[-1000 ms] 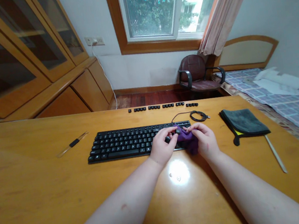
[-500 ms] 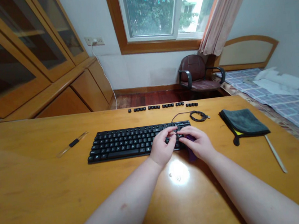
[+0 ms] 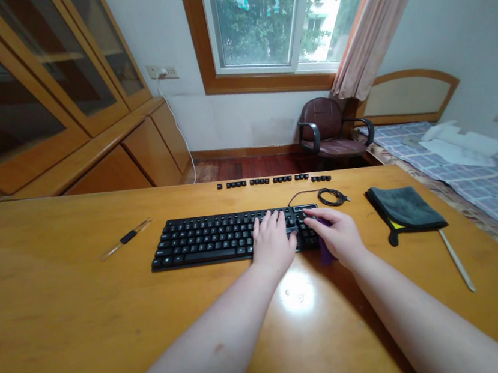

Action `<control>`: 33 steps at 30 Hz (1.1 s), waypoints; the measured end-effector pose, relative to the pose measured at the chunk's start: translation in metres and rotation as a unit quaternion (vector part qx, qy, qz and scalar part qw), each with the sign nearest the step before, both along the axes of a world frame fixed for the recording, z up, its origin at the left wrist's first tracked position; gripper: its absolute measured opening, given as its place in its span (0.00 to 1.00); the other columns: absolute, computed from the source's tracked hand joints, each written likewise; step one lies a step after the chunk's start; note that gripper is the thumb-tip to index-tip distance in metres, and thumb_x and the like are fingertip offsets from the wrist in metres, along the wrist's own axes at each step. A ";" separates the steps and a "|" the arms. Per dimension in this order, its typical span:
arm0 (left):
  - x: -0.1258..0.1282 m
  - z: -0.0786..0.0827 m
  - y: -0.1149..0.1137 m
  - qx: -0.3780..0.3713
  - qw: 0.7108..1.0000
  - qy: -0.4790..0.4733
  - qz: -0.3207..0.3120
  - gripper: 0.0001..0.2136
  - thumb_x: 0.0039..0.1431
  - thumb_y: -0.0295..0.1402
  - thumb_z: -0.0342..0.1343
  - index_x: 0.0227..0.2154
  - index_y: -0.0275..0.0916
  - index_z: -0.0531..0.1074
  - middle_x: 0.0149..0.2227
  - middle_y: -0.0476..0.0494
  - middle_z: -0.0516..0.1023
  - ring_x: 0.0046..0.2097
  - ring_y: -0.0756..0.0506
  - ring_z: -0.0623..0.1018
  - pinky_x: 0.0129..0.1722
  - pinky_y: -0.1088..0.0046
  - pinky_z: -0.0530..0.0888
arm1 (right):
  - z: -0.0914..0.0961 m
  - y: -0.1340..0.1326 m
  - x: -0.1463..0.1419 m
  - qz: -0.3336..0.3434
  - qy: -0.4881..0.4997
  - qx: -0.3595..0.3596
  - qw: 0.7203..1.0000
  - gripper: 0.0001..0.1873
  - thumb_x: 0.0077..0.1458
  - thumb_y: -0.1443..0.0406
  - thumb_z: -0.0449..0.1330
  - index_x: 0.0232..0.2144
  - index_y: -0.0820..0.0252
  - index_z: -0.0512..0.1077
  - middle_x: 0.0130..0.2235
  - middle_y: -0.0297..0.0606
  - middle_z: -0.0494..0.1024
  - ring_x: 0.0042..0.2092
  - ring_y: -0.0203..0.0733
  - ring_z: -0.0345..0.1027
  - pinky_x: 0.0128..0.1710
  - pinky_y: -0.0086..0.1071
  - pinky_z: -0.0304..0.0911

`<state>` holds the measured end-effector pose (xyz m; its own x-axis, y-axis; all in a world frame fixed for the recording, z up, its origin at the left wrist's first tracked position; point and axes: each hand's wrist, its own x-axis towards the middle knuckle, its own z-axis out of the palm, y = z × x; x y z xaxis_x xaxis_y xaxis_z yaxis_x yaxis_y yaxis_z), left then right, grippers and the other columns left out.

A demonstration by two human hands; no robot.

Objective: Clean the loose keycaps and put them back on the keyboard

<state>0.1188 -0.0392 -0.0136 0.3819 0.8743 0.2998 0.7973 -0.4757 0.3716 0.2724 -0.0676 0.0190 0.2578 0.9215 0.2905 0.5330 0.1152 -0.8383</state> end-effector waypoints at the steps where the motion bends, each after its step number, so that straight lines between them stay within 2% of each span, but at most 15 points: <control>1: 0.000 0.000 0.000 -0.002 1.000 0.004 -0.001 0.22 0.58 0.39 0.48 0.54 0.35 0.62 0.57 0.39 0.66 0.60 0.40 0.60 0.61 0.53 0.51 | 0.003 0.007 0.002 0.010 -0.005 -0.038 0.999 0.13 0.46 0.61 0.62 0.36 0.58 0.77 0.38 0.40 0.80 0.42 0.45 0.72 0.46 0.38 0.64; 2: -0.001 0.001 0.000 -0.004 1.000 0.006 -0.001 0.22 0.58 0.39 0.48 0.54 0.36 0.62 0.57 0.39 0.66 0.60 0.40 0.60 0.61 0.53 0.51 | 0.005 0.015 0.004 0.024 -0.016 -0.076 0.997 0.13 0.46 0.61 0.62 0.35 0.58 0.77 0.36 0.40 0.80 0.40 0.46 0.73 0.45 0.38 0.65; 4: -0.001 0.001 0.000 -0.004 1.000 0.011 -0.003 0.21 0.58 0.39 0.47 0.53 0.36 0.63 0.57 0.38 0.66 0.60 0.40 0.60 0.61 0.54 0.51 | 0.006 0.032 0.009 0.042 -0.056 -0.097 0.993 0.11 0.46 0.62 0.62 0.34 0.58 0.78 0.35 0.39 0.80 0.39 0.45 0.73 0.45 0.39 0.65; 9: 0.000 0.000 -0.001 -0.002 1.000 0.018 -0.004 0.22 0.58 0.40 0.46 0.54 0.35 0.62 0.57 0.37 0.65 0.60 0.40 0.60 0.61 0.54 0.50 | -0.009 0.058 0.018 0.102 -0.154 -0.049 0.982 0.09 0.48 0.64 0.61 0.33 0.58 0.78 0.37 0.40 0.79 0.42 0.44 0.72 0.46 0.37 0.64; 17: -0.001 0.001 -0.002 -0.006 1.000 0.020 -0.002 0.23 0.59 0.40 0.46 0.54 0.35 0.62 0.57 0.37 0.65 0.60 0.40 0.60 0.61 0.54 0.49 | -0.022 0.061 0.020 0.145 -0.199 -0.050 0.968 0.08 0.49 0.65 0.61 0.33 0.57 0.78 0.36 0.38 0.79 0.40 0.42 0.72 0.46 0.35 0.64; 25: -0.001 0.004 -0.002 -0.014 1.000 0.015 -0.004 0.22 0.58 0.40 0.47 0.54 0.36 0.62 0.57 0.38 0.65 0.60 0.40 0.60 0.61 0.53 0.50 | -0.019 0.058 0.015 0.140 -0.224 -0.046 0.963 0.08 0.49 0.64 0.60 0.33 0.55 0.78 0.36 0.38 0.79 0.40 0.41 0.72 0.44 0.35 0.65; 28: -0.001 0.003 -0.003 -0.011 1.000 0.019 -0.002 0.22 0.58 0.39 0.48 0.55 0.39 0.62 0.57 0.39 0.65 0.60 0.40 0.60 0.61 0.52 0.50 | -0.016 0.057 0.014 0.153 -0.219 -0.045 0.963 0.09 0.51 0.64 0.58 0.32 0.56 0.78 0.36 0.38 0.79 0.39 0.41 0.72 0.44 0.35 0.65; 33: -0.001 0.003 -0.003 -0.006 0.999 0.035 -0.007 0.21 0.58 0.40 0.49 0.54 0.43 0.63 0.57 0.39 0.64 0.60 0.39 0.60 0.61 0.51 0.50 | -0.015 0.056 0.012 0.136 -0.226 -0.051 0.963 0.08 0.51 0.65 0.59 0.31 0.57 0.78 0.36 0.38 0.78 0.39 0.40 0.71 0.44 0.35 0.64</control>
<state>0.1179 -0.0421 -0.0106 0.4140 0.8721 0.2607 0.8147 -0.4828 0.3211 0.2847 -0.0116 0.0039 -0.1288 0.9667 0.2213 0.8077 0.2317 -0.5422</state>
